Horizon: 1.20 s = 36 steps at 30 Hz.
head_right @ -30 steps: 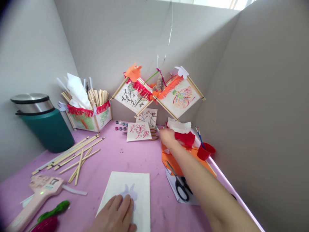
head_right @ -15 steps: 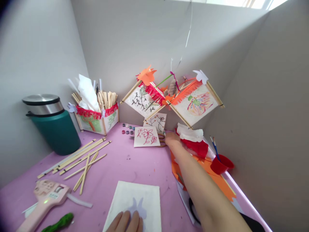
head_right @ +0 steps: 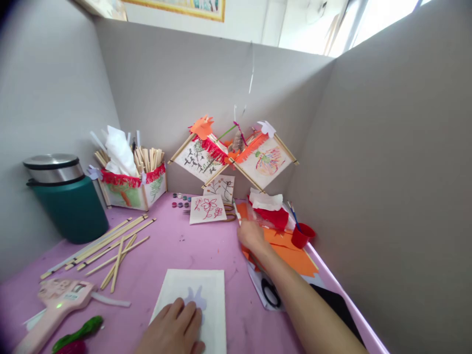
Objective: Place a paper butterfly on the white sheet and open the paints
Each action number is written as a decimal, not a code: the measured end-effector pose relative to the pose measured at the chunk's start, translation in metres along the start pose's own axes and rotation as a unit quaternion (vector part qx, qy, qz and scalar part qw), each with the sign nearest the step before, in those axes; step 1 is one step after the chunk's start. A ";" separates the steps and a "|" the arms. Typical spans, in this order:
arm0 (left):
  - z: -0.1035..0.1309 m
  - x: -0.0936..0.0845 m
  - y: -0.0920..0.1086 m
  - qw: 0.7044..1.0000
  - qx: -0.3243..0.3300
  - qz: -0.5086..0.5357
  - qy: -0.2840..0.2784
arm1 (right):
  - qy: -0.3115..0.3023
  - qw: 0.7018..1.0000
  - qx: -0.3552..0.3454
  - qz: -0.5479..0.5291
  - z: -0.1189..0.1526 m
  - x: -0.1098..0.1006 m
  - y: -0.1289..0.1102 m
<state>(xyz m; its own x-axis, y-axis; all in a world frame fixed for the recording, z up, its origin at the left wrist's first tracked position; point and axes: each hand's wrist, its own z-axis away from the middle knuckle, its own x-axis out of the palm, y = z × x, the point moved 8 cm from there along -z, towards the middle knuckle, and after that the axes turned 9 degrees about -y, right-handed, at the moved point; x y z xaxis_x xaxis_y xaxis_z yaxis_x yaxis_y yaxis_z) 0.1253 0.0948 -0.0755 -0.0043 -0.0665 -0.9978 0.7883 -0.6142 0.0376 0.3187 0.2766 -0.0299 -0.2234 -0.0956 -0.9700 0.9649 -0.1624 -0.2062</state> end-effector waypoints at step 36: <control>-0.002 0.009 0.000 0.998 0.029 -0.040 0.049 | 0.042 0.998 -0.026 -0.042 -0.042 -0.002 -0.054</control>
<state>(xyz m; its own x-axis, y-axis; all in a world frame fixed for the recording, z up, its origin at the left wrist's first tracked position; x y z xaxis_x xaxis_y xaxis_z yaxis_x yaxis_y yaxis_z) 0.1265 0.0960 -0.0847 -0.0037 0.0598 -0.9982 0.7510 -0.6589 -0.0423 0.2725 0.3269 -0.0217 -0.2934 -0.0012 -0.9560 0.9497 -0.1150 -0.2913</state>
